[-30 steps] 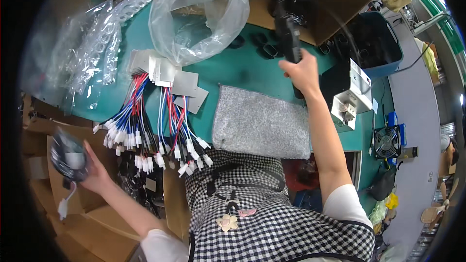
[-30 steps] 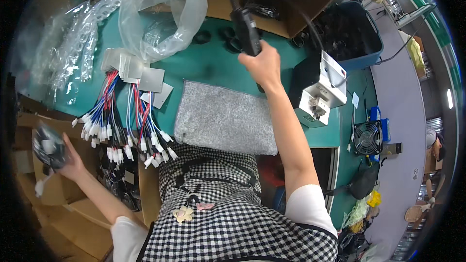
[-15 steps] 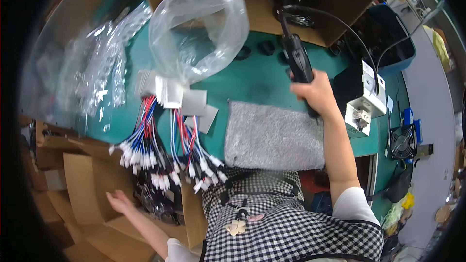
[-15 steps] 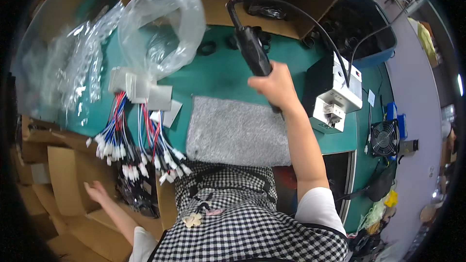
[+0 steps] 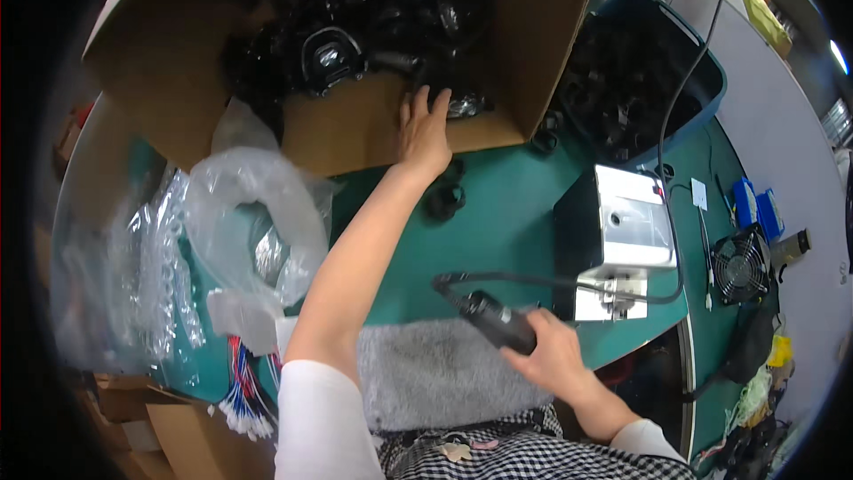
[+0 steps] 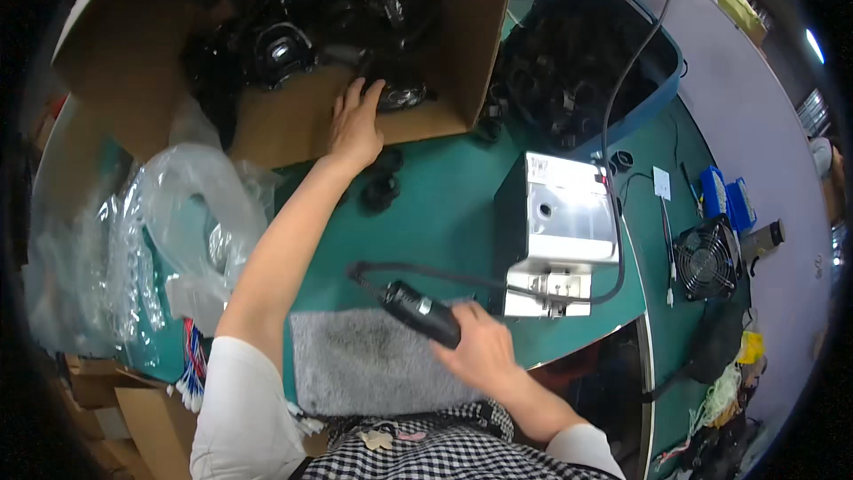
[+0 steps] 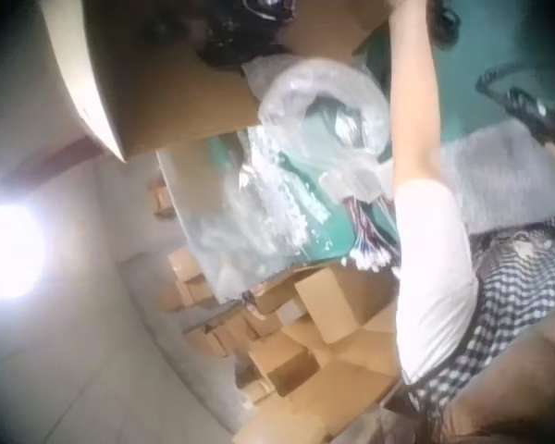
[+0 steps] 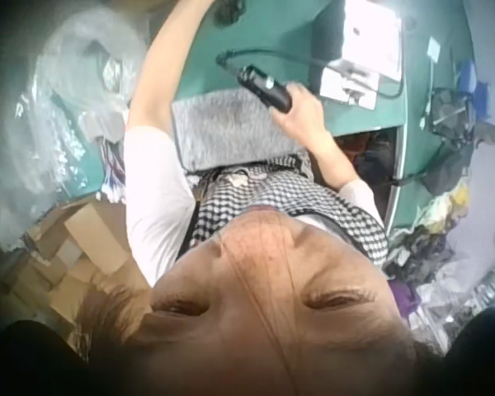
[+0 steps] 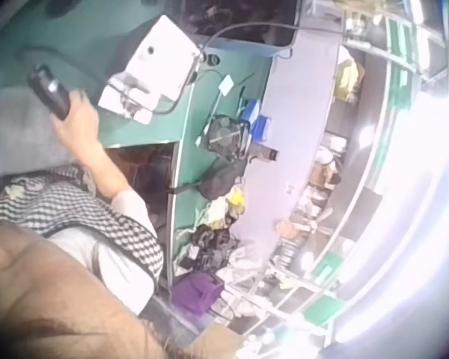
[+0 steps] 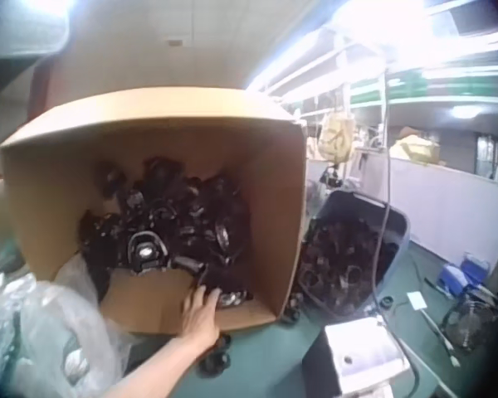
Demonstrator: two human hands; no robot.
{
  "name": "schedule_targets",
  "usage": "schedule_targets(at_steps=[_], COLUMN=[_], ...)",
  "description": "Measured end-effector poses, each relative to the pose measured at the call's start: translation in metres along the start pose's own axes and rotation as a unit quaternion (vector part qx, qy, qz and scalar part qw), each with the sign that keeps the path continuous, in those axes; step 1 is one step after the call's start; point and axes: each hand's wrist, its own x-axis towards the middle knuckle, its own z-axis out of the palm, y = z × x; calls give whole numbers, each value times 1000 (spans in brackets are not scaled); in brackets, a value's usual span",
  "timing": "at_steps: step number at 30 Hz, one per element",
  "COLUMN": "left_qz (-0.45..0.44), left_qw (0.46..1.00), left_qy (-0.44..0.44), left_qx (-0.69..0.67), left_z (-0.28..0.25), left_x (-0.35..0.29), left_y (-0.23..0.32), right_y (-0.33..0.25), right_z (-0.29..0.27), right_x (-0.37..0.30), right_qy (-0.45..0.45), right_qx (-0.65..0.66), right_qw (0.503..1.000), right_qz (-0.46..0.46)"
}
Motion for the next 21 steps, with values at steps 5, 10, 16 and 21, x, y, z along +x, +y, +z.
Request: schedule_targets(at_steps=[5,10,16,21], left_qz=[-89,80,34,6], left_qw=[992,984,992,972], left_qy=[-53,161,-87,-178], left_qx=[76,21,-82,-151], left_z=[34,-58,-188,-156], left_x=[62,53,-63,-138], left_y=[-20,-12,28,8], right_y=[8,2,9,8], right_z=[2,7,-5,-9], right_x=[3,6,-14,-52], right_qy=[-35,-17,103,73], right_qx=[0,-13,106,110], right_qw=[999,999,989,991], right_qz=[37,30,-26,29])
